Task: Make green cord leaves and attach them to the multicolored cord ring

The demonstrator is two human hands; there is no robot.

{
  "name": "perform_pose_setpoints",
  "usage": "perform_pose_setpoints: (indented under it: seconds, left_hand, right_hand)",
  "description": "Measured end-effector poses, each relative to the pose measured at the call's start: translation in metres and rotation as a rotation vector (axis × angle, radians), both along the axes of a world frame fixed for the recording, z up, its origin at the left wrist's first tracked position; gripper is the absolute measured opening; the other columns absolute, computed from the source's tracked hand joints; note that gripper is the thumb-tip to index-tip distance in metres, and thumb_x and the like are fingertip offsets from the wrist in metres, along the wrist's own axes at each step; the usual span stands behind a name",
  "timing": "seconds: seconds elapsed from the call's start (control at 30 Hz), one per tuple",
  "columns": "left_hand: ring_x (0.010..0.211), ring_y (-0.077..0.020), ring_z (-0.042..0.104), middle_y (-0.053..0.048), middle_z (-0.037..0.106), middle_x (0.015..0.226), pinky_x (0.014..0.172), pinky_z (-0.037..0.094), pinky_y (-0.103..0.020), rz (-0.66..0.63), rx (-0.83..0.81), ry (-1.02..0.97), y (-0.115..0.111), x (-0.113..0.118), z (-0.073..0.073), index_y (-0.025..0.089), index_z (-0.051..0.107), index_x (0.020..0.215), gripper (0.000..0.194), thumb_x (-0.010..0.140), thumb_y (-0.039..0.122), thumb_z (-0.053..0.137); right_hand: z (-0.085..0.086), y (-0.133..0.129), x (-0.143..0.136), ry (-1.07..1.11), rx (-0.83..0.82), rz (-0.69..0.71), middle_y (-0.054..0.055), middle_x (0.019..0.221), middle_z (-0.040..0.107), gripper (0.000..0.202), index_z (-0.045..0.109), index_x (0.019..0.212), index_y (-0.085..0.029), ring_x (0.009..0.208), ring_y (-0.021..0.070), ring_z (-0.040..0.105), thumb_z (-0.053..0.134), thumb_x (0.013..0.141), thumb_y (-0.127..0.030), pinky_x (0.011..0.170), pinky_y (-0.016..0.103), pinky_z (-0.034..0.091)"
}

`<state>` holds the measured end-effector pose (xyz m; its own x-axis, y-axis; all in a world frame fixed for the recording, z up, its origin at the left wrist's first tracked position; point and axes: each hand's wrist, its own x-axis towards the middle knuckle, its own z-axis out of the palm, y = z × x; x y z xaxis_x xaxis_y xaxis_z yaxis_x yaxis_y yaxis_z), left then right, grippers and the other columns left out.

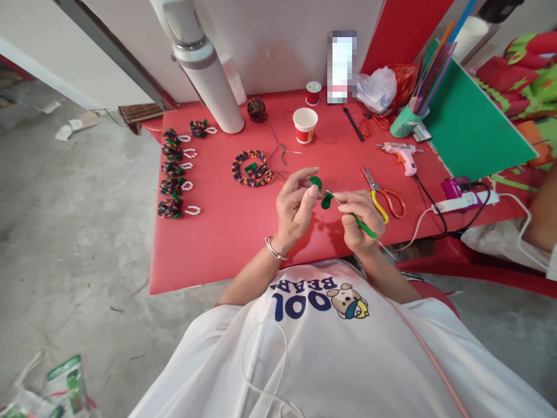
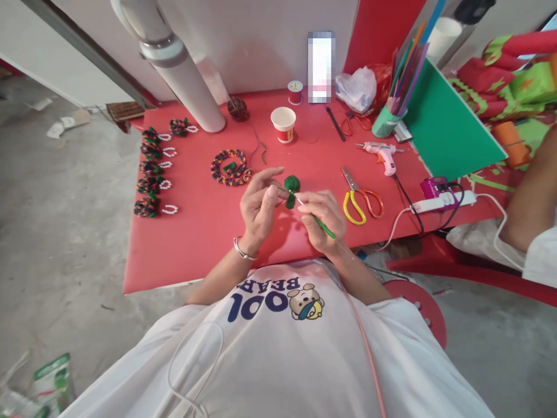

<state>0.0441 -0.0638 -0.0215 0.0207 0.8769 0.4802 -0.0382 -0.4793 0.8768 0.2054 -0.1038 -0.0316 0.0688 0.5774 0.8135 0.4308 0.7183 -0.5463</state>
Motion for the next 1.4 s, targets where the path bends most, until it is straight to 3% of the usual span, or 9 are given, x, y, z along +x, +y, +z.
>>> perform_pose_setpoints:
  seconds: [0.2, 0.33, 0.5, 0.7, 0.8, 1.0, 1.2, 1.3, 1.4]
  left_hand:
    - [0.070, -0.0108, 0.053, -0.010, 0.074, 0.122, 0.069, 0.050, -0.033, 0.063, -0.004, 0.025, 0.000, 0.001, 0.002, 0.022, 0.082, 0.080, 0.026, 0.091, 0.045, 0.081]
    - [0.074, -0.0099, 0.054, -0.012, 0.068, 0.138, 0.067, 0.050, -0.031, 0.005, 0.018, 0.036, 0.001, 0.003, -0.003, 0.023, 0.085, 0.099, 0.025, 0.090, 0.046, 0.082]
    - [0.069, -0.0076, 0.053, -0.013, 0.070, 0.132, 0.063, 0.048, -0.028, 0.049, 0.015, 0.074, 0.000, 0.006, -0.007, 0.021, 0.084, 0.102, 0.026, 0.092, 0.045, 0.080]
    - [0.067, -0.0091, 0.054, -0.011, 0.071, 0.130, 0.069, 0.050, -0.033, 0.260, 0.217, 0.315, -0.005, 0.002, -0.005, 0.018, 0.077, 0.079, 0.034, 0.098, 0.045, 0.070]
    - [0.070, -0.0113, 0.057, -0.013, 0.067, 0.141, 0.074, 0.052, -0.037, 0.282, 0.253, 0.399, -0.005, -0.002, -0.005, 0.018, 0.075, 0.079, 0.036, 0.099, 0.047, 0.067]
    - [0.102, -0.0241, 0.067, -0.014, 0.067, 0.146, 0.095, 0.052, -0.045, 0.262, 0.343, 0.437, 0.005, -0.008, -0.006, 0.020, 0.071, 0.073, 0.042, 0.102, 0.049, 0.062]
    - [0.104, -0.0232, 0.068, -0.019, 0.057, 0.159, 0.100, 0.054, -0.045, 0.142, 0.199, 0.319, 0.006, -0.005, -0.004, 0.018, 0.079, 0.119, 0.047, 0.106, 0.055, 0.053]
    - [0.086, -0.0144, 0.065, -0.017, 0.058, 0.156, 0.083, 0.058, -0.036, 0.061, 0.113, 0.165, 0.004, -0.001, -0.008, 0.023, 0.077, 0.130, 0.044, 0.100, 0.053, 0.066]
    - [0.062, -0.0038, 0.049, -0.010, 0.068, 0.135, 0.059, 0.048, -0.023, -0.010, -0.008, -0.029, 0.005, 0.005, -0.013, 0.030, 0.073, 0.138, 0.052, 0.089, 0.045, 0.083]
  right_hand:
    - [-0.005, 0.000, -0.001, 0.037, -0.017, -0.026, 0.005, 0.109, 0.081, 0.014, 0.072, 0.109, -0.031, 0.096, 0.0253, 0.076, 0.060, 0.103, -0.036, 0.084, 0.048, 0.063]
    - [-0.007, 0.001, -0.001, 0.052, -0.005, -0.014, 0.004, 0.111, 0.081, 0.014, 0.072, 0.110, -0.029, 0.098, 0.0245, 0.076, 0.060, 0.104, -0.035, 0.086, 0.048, 0.063]
    - [-0.007, 0.002, -0.001, 0.062, 0.012, -0.029, 0.004, 0.111, 0.081, 0.014, 0.072, 0.111, -0.030, 0.099, 0.0242, 0.077, 0.061, 0.104, -0.034, 0.086, 0.046, 0.063]
    - [-0.007, 0.002, -0.003, 0.097, -0.021, -0.084, 0.004, 0.112, 0.081, 0.014, 0.073, 0.112, -0.029, 0.103, 0.0238, 0.076, 0.061, 0.105, -0.031, 0.087, 0.045, 0.063]
    - [-0.007, 0.002, -0.004, 0.058, -0.006, -0.093, 0.004, 0.113, 0.081, 0.014, 0.072, 0.113, -0.029, 0.102, 0.0233, 0.076, 0.060, 0.105, -0.032, 0.088, 0.045, 0.063]
    - [-0.004, 0.003, -0.004, 0.062, -0.009, -0.102, 0.004, 0.112, 0.081, 0.014, 0.072, 0.111, -0.029, 0.102, 0.0228, 0.076, 0.060, 0.105, -0.032, 0.088, 0.044, 0.062]
    - [-0.005, 0.003, -0.005, 0.007, 0.002, -0.114, 0.004, 0.114, 0.081, 0.015, 0.071, 0.114, -0.030, 0.102, 0.0239, 0.077, 0.059, 0.105, -0.031, 0.090, 0.046, 0.062]
    - [-0.007, 0.003, -0.007, -0.008, -0.016, -0.108, 0.004, 0.116, 0.081, 0.015, 0.070, 0.115, -0.030, 0.104, 0.0241, 0.076, 0.059, 0.105, -0.030, 0.091, 0.047, 0.062]
    - [-0.008, 0.002, -0.007, -0.020, -0.011, -0.106, 0.004, 0.116, 0.081, 0.015, 0.070, 0.115, -0.030, 0.104, 0.0241, 0.076, 0.059, 0.105, -0.029, 0.090, 0.046, 0.062]
